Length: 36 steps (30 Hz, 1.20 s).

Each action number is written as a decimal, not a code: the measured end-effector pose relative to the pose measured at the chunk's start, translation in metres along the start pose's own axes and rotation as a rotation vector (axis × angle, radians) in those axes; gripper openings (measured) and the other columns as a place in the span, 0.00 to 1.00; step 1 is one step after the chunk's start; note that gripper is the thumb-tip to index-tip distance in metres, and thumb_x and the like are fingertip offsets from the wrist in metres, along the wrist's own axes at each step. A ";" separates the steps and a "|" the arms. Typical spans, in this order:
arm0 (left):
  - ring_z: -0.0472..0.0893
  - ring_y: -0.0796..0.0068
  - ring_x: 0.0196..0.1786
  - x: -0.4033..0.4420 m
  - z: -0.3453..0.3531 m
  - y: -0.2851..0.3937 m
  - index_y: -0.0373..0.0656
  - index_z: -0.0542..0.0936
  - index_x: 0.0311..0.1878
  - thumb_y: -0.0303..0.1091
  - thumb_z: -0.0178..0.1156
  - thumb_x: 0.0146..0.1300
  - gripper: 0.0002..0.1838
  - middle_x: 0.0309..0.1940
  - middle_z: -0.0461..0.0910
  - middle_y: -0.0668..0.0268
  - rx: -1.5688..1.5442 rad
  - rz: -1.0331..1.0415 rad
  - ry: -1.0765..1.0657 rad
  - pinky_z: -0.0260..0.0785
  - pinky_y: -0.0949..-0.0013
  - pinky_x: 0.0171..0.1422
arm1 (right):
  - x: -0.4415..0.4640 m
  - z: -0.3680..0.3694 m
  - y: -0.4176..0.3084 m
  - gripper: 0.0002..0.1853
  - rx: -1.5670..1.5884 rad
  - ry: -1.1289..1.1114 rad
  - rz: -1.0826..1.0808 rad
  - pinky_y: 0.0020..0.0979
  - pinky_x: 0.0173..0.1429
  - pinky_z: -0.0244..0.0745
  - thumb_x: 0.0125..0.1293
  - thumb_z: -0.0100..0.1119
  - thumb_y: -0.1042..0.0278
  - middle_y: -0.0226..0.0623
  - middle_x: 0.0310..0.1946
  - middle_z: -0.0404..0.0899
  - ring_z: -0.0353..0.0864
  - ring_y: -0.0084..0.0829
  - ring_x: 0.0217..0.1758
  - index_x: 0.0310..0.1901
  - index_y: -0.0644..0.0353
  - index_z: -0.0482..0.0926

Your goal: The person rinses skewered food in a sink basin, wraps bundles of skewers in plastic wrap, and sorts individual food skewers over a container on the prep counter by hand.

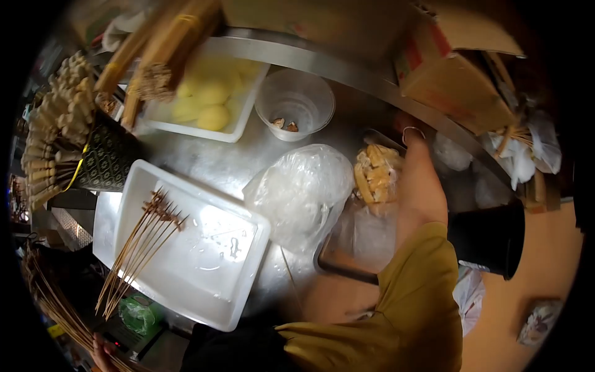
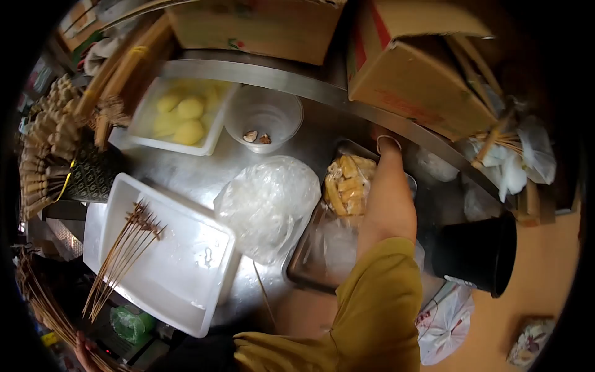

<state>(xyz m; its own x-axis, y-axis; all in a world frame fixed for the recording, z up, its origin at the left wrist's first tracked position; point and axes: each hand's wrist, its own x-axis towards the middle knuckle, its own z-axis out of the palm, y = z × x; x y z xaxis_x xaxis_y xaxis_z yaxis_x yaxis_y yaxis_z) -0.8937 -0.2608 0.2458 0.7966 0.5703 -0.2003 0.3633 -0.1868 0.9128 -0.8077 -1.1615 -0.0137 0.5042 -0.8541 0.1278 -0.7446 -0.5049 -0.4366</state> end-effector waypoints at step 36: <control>0.70 0.69 0.55 0.242 -0.053 0.019 0.39 0.54 0.69 0.20 0.60 0.57 0.37 0.59 0.66 0.58 0.329 0.259 -1.493 0.64 0.68 0.60 | -0.717 -0.121 -0.341 0.12 0.651 -0.514 -0.208 0.30 0.39 0.71 0.56 0.57 0.66 0.34 0.29 0.78 0.76 0.30 0.34 0.41 0.62 0.77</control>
<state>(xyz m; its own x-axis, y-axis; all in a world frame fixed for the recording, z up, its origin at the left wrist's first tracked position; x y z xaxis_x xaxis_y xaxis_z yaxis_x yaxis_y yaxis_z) -0.7202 -0.0840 0.2334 0.5211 -0.7549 -0.3982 0.0715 -0.4263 0.9018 -0.9687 -0.3919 0.1508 0.8556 -0.5099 -0.0890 -0.2947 -0.3387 -0.8935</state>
